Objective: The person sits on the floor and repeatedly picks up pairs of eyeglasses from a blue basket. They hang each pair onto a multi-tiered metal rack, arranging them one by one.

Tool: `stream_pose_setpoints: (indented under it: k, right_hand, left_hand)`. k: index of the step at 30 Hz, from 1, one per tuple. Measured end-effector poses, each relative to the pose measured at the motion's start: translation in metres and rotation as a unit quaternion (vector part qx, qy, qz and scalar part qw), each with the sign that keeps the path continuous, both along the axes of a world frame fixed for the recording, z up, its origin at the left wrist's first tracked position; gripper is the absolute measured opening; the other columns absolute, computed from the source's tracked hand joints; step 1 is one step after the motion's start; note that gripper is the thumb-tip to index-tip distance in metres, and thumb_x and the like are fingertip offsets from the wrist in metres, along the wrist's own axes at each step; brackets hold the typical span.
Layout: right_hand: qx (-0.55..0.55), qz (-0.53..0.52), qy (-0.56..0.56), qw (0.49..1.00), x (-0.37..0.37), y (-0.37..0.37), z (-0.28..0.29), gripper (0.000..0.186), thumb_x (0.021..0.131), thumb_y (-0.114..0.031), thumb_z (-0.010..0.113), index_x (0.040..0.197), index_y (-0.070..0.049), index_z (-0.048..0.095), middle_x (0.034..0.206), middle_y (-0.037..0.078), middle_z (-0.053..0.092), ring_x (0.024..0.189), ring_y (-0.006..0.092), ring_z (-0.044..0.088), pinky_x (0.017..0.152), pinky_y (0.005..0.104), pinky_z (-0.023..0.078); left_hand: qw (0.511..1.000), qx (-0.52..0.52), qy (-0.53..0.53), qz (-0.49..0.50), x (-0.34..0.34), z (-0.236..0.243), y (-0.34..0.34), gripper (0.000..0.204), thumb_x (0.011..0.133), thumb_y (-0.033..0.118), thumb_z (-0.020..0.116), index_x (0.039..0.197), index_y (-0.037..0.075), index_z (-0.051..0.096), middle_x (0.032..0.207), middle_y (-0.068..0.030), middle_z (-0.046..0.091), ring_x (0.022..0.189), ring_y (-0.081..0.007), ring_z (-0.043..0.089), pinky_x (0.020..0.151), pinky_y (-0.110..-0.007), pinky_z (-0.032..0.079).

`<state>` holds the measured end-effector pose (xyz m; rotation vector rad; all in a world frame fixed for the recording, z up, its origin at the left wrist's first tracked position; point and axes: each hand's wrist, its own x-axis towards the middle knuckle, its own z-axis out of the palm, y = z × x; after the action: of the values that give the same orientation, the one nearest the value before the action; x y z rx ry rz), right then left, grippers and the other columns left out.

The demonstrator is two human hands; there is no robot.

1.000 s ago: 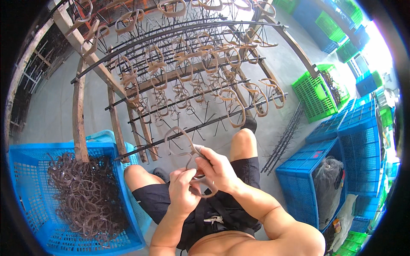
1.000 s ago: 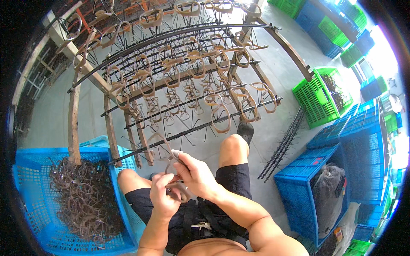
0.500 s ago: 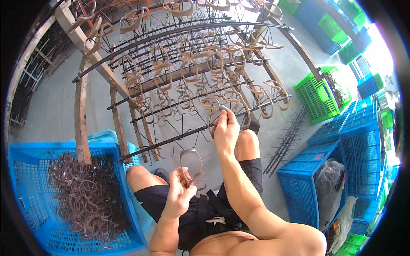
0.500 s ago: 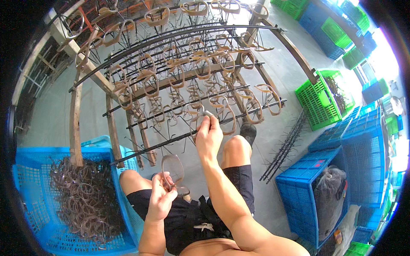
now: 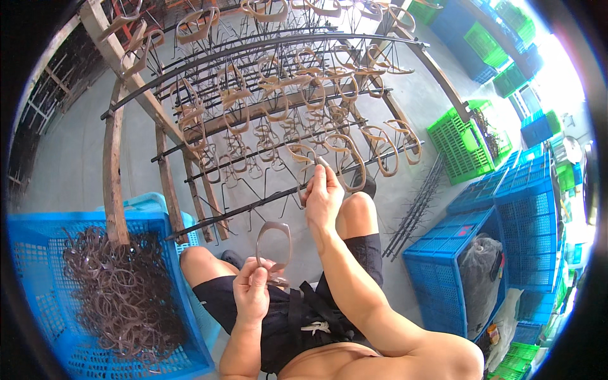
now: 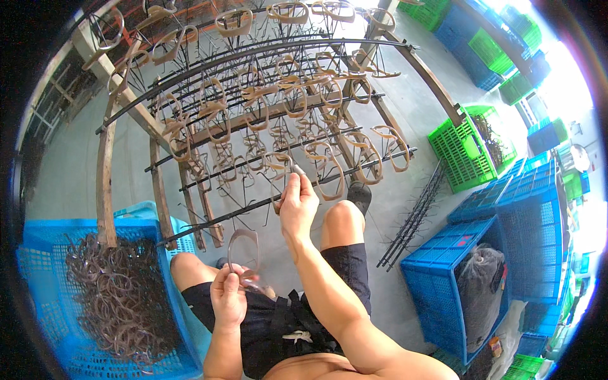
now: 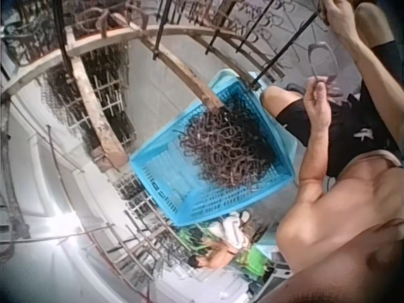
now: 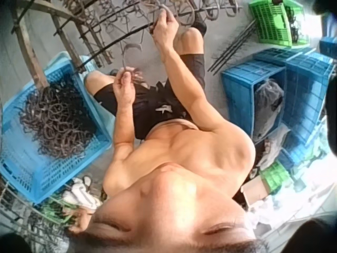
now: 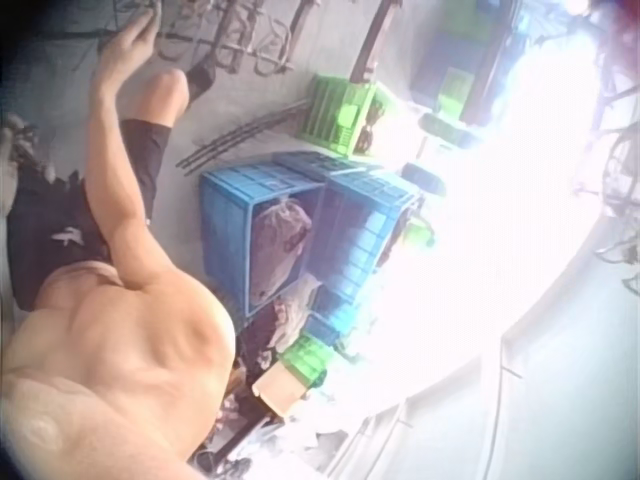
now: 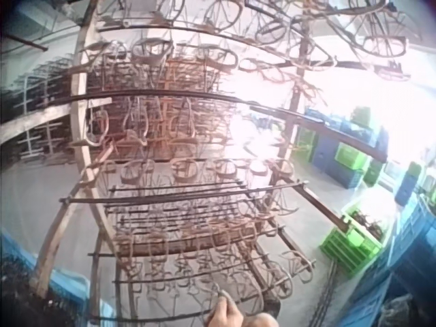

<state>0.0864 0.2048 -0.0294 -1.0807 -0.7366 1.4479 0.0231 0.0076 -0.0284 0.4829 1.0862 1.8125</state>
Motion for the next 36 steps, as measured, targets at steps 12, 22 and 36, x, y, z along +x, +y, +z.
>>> stream_pose_setpoints:
  k: [12, 22, 36]
  right_hand:
    - [0.102, 0.077, -0.286, 0.95, 0.005, -0.01, 0.002, 0.026, 0.091, -0.016, 0.055, 0.113, -0.002, 0.059, 0.054, -0.004, 0.043, 0.047, 0.0035, 0.035, 0.041, 0.0227, 0.031]
    - [0.109, 0.067, -0.282, 0.951, 0.014, -0.005, -0.004, 0.026, 0.091, -0.016, 0.055, 0.113, -0.002, 0.06, 0.056, -0.002, 0.046, 0.05, 0.0033, 0.037, 0.043, 0.0222, 0.033]
    - [0.338, 0.5, -0.257, 0.754, 0.052, -0.05, 0.054, 0.033, 0.084, -0.021, 0.064, 0.109, -0.001, 0.058, 0.085, 0.012, 0.058, 0.079, 0.0243, 0.056, 0.07, 0.0332, 0.046]
  left_hand:
    - [0.993, -0.082, 0.046, 0.064, -0.014, -0.008, -0.014, 0.03, 0.099, 0.023, 0.038, 0.09, 0.001, 0.057, 0.045, -0.0018, 0.045, 0.028, -0.0092, 0.037, 0.027, -0.02, 0.031]
    - [0.996, -0.003, -0.078, 0.046, -0.018, -0.009, -0.014, 0.018, 0.091, 0.008, 0.042, 0.101, 0.0, 0.055, 0.058, -0.0058, 0.052, 0.036, -0.0108, 0.043, 0.032, -0.02, 0.036]
    - [0.943, -0.012, 0.331, -0.041, -0.043, 0.031, 0.007, 0.01, 0.08, 0.0, 0.062, 0.09, -0.001, 0.061, 0.068, 0.0025, 0.052, 0.056, -0.0038, 0.043, 0.052, -0.018, 0.036]
